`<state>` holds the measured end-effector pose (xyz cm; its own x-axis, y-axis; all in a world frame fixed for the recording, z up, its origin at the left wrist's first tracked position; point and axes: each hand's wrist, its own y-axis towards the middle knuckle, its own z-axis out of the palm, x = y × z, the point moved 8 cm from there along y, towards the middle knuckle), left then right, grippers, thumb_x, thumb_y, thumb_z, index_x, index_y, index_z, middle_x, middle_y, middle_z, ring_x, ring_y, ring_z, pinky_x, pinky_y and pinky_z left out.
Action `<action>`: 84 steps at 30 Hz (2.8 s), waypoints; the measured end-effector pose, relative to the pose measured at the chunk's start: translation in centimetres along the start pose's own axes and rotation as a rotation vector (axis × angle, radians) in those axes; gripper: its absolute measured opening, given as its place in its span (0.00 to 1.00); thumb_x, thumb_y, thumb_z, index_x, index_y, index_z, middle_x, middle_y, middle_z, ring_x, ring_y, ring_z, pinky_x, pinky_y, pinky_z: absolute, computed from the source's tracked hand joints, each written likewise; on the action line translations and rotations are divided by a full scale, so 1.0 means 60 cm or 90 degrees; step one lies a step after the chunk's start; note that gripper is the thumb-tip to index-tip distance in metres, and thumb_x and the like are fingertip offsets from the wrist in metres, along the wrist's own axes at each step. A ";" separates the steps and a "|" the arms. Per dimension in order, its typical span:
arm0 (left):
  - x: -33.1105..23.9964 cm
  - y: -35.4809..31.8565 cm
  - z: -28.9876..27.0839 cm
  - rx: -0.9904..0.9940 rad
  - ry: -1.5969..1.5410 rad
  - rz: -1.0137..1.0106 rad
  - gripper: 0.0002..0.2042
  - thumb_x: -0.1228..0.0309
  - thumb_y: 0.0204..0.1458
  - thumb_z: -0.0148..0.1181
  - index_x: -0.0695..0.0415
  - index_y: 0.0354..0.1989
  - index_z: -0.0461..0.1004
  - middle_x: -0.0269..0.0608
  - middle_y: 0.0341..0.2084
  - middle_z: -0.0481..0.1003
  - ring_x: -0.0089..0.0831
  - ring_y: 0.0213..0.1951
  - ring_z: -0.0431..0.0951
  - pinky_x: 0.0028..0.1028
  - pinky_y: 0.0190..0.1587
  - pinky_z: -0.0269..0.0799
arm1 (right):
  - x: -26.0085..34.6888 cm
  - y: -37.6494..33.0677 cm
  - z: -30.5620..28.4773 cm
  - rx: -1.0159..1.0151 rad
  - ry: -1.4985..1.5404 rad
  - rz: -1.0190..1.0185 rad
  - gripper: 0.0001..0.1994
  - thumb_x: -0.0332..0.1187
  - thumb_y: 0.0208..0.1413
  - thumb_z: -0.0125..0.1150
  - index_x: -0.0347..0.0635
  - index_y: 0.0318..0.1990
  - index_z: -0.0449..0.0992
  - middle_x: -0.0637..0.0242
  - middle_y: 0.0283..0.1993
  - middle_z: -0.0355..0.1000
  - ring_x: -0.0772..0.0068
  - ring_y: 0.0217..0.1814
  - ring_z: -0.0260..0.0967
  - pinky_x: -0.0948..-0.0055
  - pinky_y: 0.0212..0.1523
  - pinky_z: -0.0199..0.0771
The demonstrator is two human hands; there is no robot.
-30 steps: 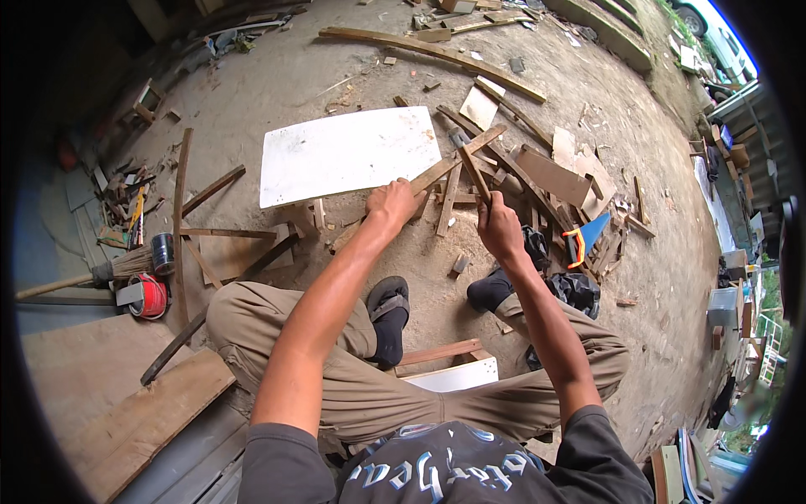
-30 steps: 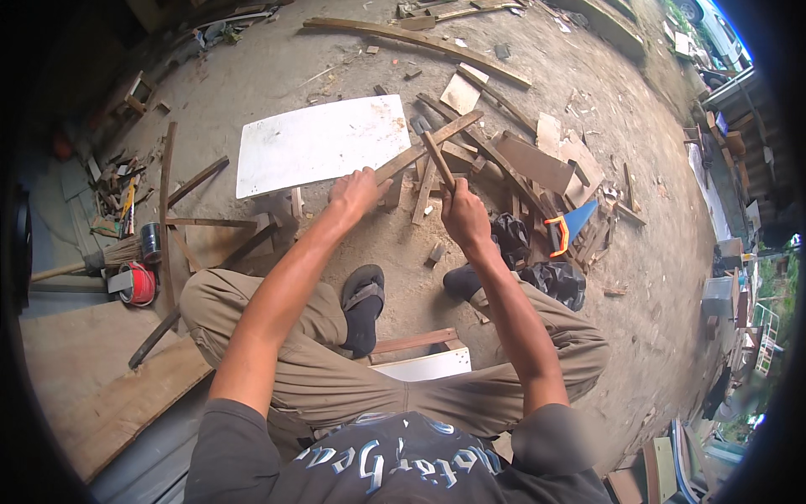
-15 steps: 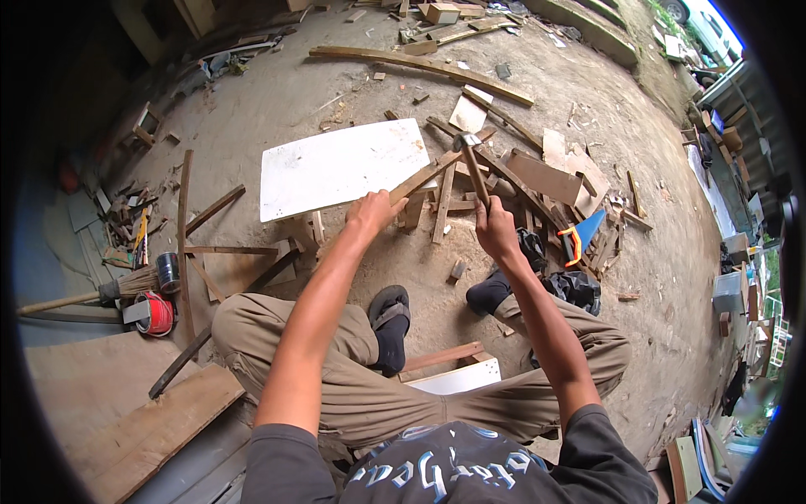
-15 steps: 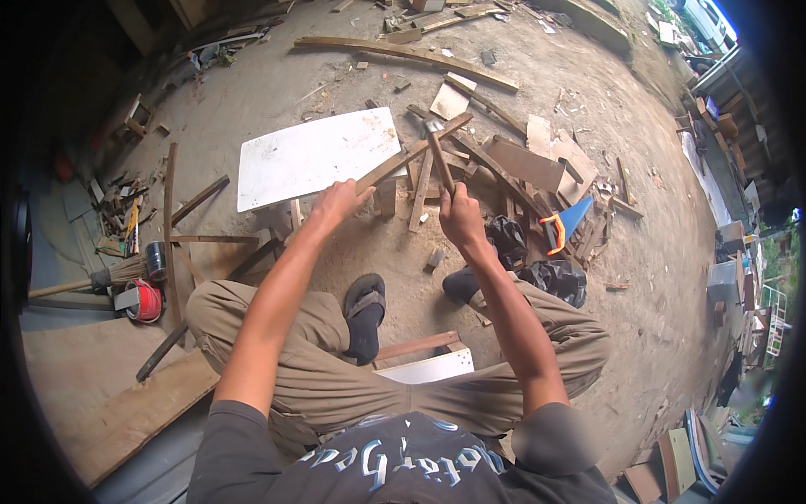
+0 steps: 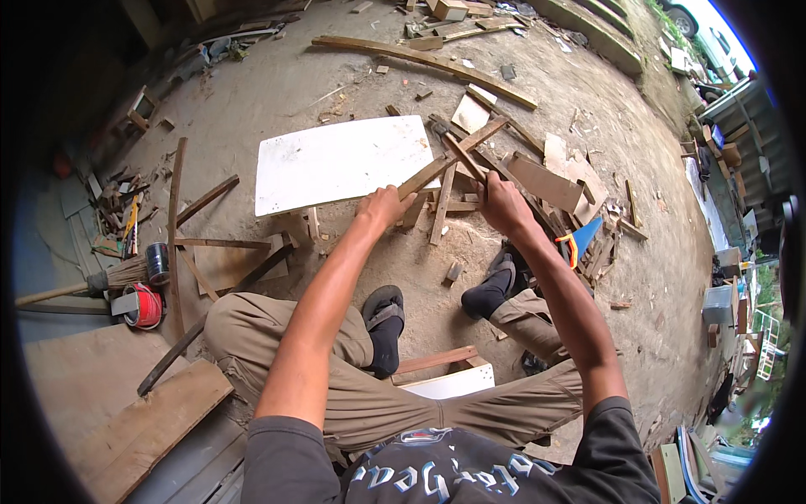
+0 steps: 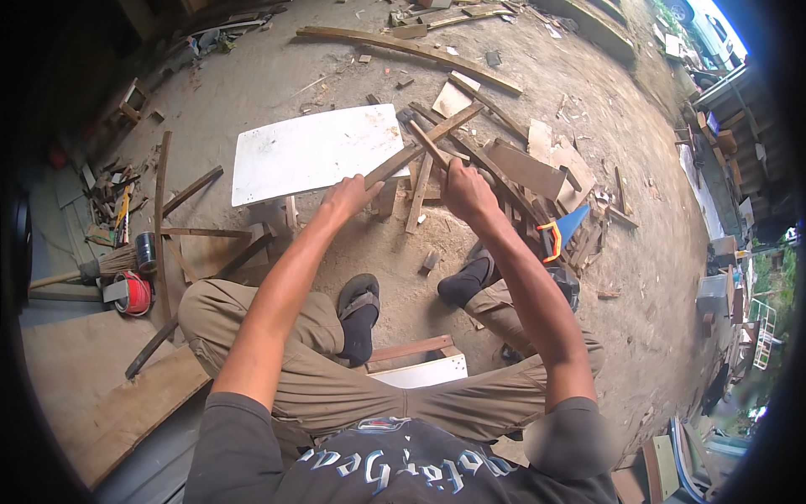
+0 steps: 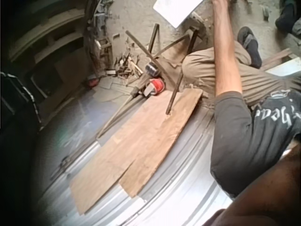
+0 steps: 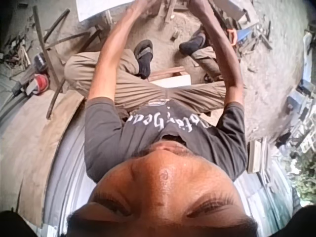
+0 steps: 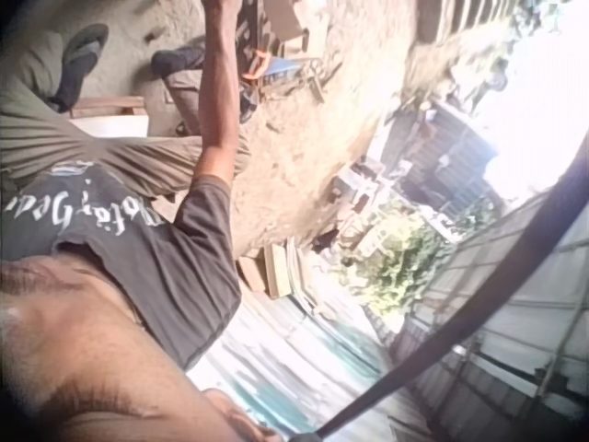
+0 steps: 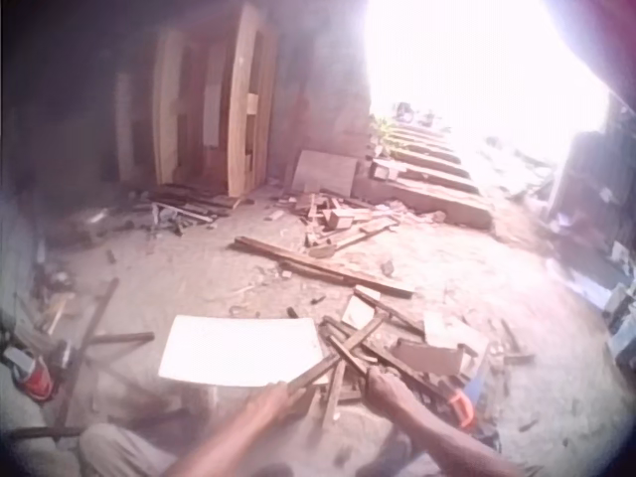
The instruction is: The person sits on the ground and uses a hand saw to cut a wooden plank resting on a small white board. They then use a hammer to split the cut piece further and continue sawing another plank.
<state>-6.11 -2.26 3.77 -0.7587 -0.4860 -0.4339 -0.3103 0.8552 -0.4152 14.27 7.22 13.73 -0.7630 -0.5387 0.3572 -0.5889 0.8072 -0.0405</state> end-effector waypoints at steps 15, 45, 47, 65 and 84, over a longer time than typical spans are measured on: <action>0.015 0.004 0.012 -0.038 0.031 0.021 0.34 0.41 0.61 0.44 0.68 0.39 0.76 0.60 0.32 0.79 0.50 0.36 0.82 0.45 0.39 0.78 | 0.069 0.032 -0.060 -0.088 -0.022 -0.095 0.16 0.40 0.66 0.45 0.33 0.35 0.64 0.37 0.25 0.72 0.33 0.32 0.73 0.41 0.35 0.70; 0.008 0.000 0.020 0.025 -0.031 -0.016 0.34 0.41 0.62 0.42 0.67 0.35 0.78 0.54 0.28 0.80 0.46 0.33 0.82 0.44 0.38 0.79 | -0.003 -0.032 0.038 -0.043 -0.029 -0.033 0.13 0.38 0.65 0.47 0.36 0.38 0.62 0.38 0.25 0.72 0.33 0.31 0.73 0.41 0.31 0.71; 0.003 -0.012 0.021 0.017 -0.019 0.006 0.33 0.42 0.62 0.43 0.67 0.35 0.78 0.52 0.28 0.80 0.45 0.31 0.82 0.41 0.36 0.79 | 0.017 -0.040 0.016 -0.109 0.061 -0.091 0.13 0.38 0.65 0.49 0.35 0.38 0.62 0.39 0.24 0.72 0.34 0.30 0.72 0.41 0.30 0.70; -0.013 0.003 0.009 -0.072 0.044 -0.010 0.33 0.42 0.61 0.46 0.66 0.37 0.78 0.48 0.26 0.78 0.38 0.26 0.80 0.38 0.32 0.79 | -0.039 -0.025 0.070 -0.081 0.025 -0.007 0.12 0.36 0.63 0.49 0.33 0.39 0.64 0.33 0.28 0.72 0.32 0.33 0.73 0.39 0.35 0.72; -0.036 -0.031 0.009 0.009 -0.066 -0.004 0.33 0.42 0.59 0.48 0.68 0.42 0.79 0.62 0.40 0.78 0.56 0.46 0.79 0.47 0.51 0.74 | -0.027 -0.063 0.069 -0.212 0.167 -0.020 0.10 0.34 0.63 0.51 0.36 0.39 0.62 0.37 0.24 0.71 0.31 0.31 0.72 0.43 0.29 0.70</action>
<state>-3.57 -2.89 5.06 -0.6932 -0.5085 -0.5108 -0.3072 0.8495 -0.4289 16.63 4.02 9.46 -0.6268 -0.5193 0.5810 -0.4592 0.8485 0.2629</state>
